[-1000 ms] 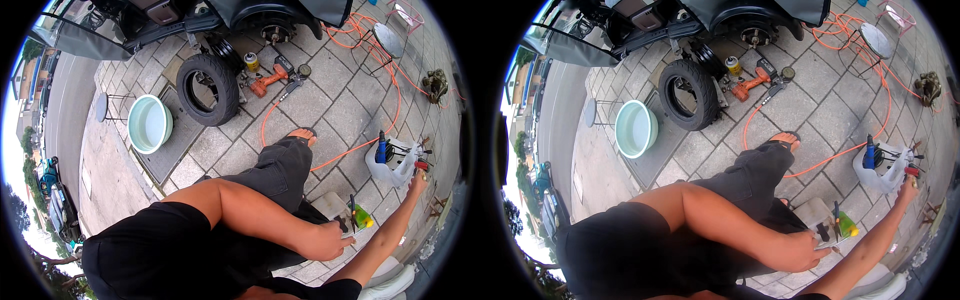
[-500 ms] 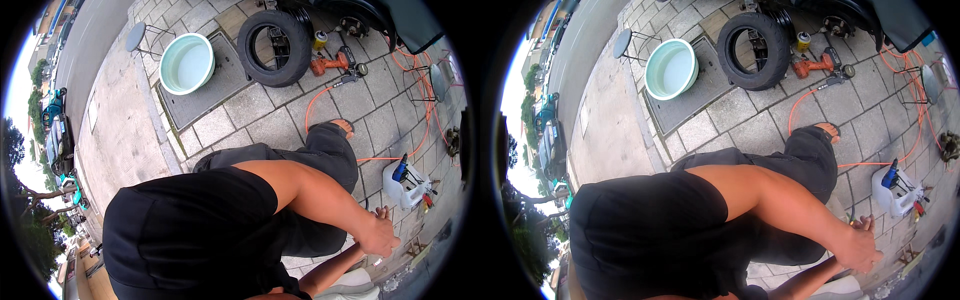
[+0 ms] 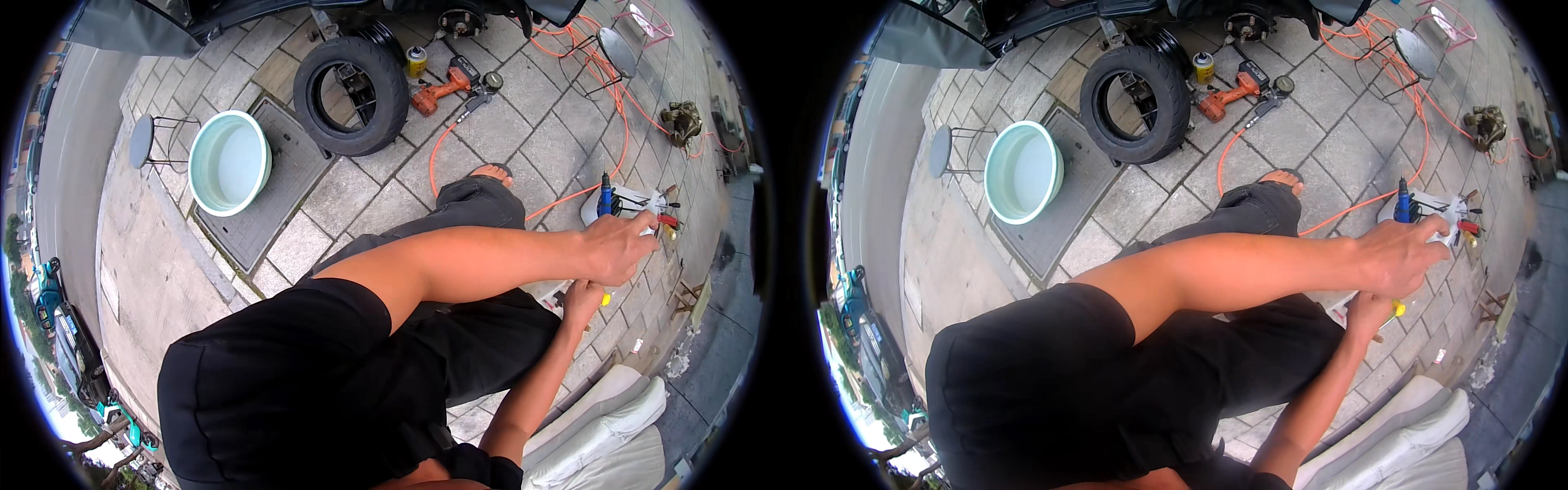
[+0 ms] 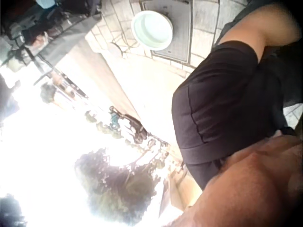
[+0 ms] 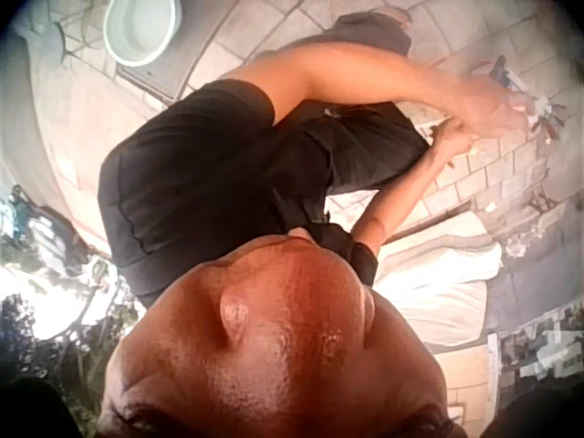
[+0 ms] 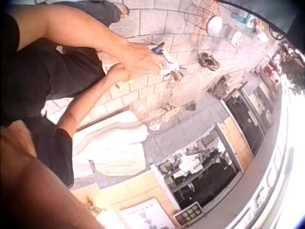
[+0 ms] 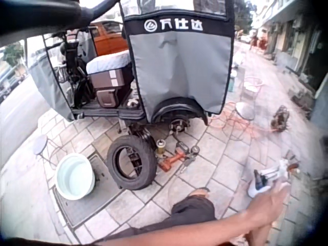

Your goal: The person handles a black wheel hub, rotates it, and applies lubricant from a spray can. They also pick up a tire and place it on the ground, then continue to manipulate the hub and spray it with lubricant.

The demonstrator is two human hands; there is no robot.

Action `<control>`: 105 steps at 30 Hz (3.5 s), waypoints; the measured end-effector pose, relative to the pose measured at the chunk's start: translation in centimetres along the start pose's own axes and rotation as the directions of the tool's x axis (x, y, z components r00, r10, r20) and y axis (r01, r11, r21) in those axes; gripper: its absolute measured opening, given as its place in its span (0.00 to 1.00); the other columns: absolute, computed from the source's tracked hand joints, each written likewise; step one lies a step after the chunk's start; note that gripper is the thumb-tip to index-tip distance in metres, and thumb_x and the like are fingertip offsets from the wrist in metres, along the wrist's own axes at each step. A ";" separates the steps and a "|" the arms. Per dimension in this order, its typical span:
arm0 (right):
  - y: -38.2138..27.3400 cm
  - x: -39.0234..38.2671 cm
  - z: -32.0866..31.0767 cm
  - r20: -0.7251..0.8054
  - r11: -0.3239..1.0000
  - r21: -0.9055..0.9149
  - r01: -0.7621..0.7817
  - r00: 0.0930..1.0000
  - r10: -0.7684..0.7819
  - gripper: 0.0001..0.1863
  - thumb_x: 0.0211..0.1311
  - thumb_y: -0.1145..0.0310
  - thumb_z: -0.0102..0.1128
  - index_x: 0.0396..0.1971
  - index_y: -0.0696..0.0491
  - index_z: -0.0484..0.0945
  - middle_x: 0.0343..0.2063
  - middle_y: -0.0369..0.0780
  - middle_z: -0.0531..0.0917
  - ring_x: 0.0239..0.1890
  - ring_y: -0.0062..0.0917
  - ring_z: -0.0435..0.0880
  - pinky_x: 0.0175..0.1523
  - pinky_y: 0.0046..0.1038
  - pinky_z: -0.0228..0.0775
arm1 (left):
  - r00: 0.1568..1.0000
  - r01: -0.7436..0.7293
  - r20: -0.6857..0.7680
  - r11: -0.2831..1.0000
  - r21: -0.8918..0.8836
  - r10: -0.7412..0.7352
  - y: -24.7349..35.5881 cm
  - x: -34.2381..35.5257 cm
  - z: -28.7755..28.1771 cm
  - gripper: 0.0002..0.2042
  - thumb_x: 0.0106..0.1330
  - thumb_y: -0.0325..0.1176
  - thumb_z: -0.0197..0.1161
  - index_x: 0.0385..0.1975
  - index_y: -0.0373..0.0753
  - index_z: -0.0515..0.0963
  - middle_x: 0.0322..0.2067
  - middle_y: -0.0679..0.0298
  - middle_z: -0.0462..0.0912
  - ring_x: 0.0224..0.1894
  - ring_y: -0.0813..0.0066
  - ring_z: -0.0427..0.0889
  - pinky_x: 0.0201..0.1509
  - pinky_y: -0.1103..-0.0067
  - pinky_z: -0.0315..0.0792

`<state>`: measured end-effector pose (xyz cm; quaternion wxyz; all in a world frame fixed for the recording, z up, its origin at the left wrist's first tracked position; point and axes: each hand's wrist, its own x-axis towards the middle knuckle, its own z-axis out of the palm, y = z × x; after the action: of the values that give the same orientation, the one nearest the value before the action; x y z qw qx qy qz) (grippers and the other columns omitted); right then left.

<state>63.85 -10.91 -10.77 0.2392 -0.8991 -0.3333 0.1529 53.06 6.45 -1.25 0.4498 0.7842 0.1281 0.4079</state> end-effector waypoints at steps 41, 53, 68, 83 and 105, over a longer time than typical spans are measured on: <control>-13.6 -1.6 0.9 0.443 0.967 -0.213 0.139 0.896 -0.031 0.20 0.71 0.61 0.63 0.54 0.59 0.85 0.47 0.57 0.88 0.53 0.49 0.88 0.60 0.44 0.77 | 0.971 0.096 -0.224 0.995 0.029 -0.087 1.8 -5.5 -13.5 0.17 0.65 0.29 0.68 0.54 0.41 0.84 0.35 0.60 0.82 0.32 0.65 0.84 0.38 0.68 0.80; -11.5 0.8 6.5 0.325 0.778 -0.109 0.618 0.762 -0.560 0.22 0.74 0.68 0.60 0.64 0.59 0.78 0.61 0.51 0.83 0.65 0.39 0.79 0.70 0.38 0.69 | 0.967 -0.232 -0.089 0.970 0.070 0.238 -1.4 -2.5 -12.0 0.18 0.59 0.30 0.65 0.51 0.48 0.83 0.43 0.63 0.81 0.36 0.56 0.87 0.34 0.60 0.79; -28.9 12.0 18.4 0.746 0.865 -0.026 0.502 0.586 -0.318 0.21 0.71 0.57 0.66 0.55 0.57 0.84 0.42 0.52 0.91 0.44 0.42 0.92 0.52 0.37 0.83 | 0.932 -0.160 -0.343 0.981 -0.111 0.113 0.0 0.0 -22.4 0.22 0.58 0.27 0.66 0.55 0.39 0.78 0.53 0.59 0.78 0.34 0.61 0.82 0.37 0.66 0.72; -54.1 19.4 47.9 0.663 0.857 0.046 0.514 0.626 -0.411 0.56 0.55 0.42 0.78 0.74 0.64 0.64 0.68 0.58 0.77 0.72 0.49 0.75 0.75 0.39 0.68 | 0.667 -0.219 -0.745 0.961 -0.168 0.021 -1.5 -0.5 -33.4 0.26 0.56 0.16 0.67 0.58 0.28 0.76 0.48 0.50 0.79 0.37 0.56 0.83 0.37 0.67 0.77; -50.0 13.9 24.2 0.041 0.551 0.583 0.597 0.656 -0.754 0.45 0.51 0.60 0.82 0.67 0.61 0.68 0.53 0.51 0.86 0.55 0.36 0.88 0.62 0.35 0.78 | 0.714 -0.253 -0.627 0.950 0.182 0.311 -4.0 1.4 -30.1 0.19 0.55 0.16 0.68 0.49 0.33 0.82 0.43 0.56 0.84 0.39 0.59 0.84 0.44 0.70 0.77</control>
<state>37.15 39.54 -6.06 0.4623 -0.5647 -0.6322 0.2602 31.88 27.62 4.14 0.2770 0.6222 0.1716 0.7118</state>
